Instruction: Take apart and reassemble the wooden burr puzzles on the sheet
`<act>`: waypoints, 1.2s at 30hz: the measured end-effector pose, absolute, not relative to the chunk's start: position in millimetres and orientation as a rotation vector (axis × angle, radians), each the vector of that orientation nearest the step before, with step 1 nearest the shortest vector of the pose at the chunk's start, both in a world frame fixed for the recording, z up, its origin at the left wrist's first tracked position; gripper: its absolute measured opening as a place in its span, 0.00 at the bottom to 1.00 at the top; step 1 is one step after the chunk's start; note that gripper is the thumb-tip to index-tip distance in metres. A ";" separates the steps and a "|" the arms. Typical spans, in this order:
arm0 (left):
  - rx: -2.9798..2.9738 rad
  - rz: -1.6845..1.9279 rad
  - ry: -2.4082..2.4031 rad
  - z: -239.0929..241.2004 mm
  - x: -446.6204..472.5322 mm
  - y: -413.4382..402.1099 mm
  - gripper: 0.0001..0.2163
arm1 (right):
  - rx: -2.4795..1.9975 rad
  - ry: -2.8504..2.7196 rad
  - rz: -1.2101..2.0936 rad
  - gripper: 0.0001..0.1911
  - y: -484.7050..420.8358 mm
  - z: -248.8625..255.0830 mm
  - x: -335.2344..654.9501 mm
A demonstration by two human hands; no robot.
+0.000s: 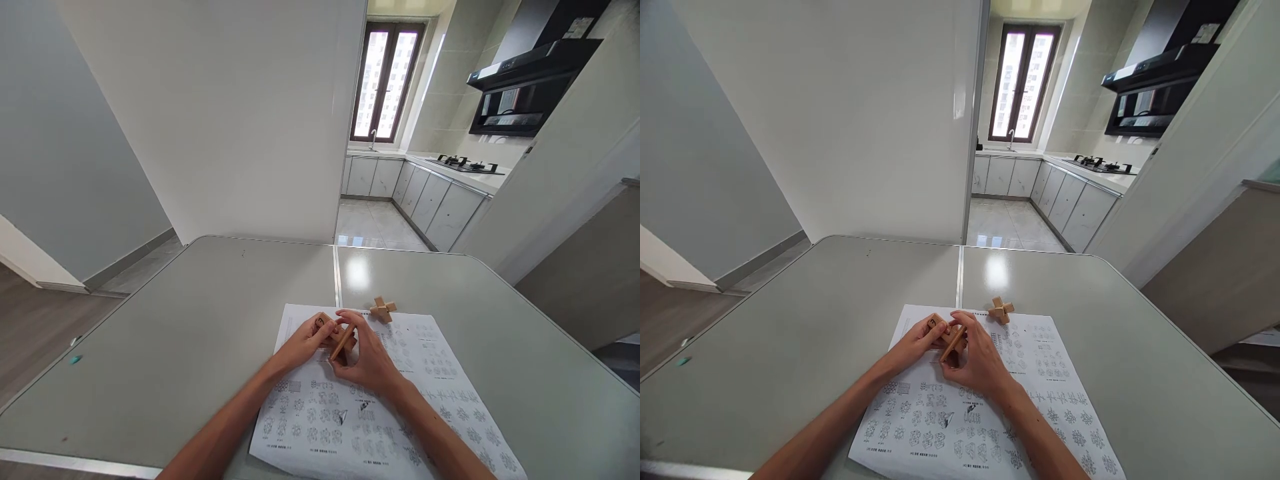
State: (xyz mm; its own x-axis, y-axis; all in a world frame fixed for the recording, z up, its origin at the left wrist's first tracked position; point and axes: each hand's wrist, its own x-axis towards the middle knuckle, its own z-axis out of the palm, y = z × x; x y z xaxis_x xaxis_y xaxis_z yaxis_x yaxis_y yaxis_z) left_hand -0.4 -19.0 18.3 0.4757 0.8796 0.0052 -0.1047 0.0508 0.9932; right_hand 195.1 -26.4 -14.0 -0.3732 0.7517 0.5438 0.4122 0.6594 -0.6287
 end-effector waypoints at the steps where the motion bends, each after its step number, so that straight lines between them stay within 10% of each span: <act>1: 1.285 0.890 0.767 18.7 -0.1 -18.7 0.18 | -0.908 -2.007 0.490 0.45 -26.2 -13.8 195.1; 36: 1.203 0.917 0.841 12.3 -0.7 -16.9 0.22 | -0.962 -1.949 0.543 0.43 -27.8 -9.2 191.5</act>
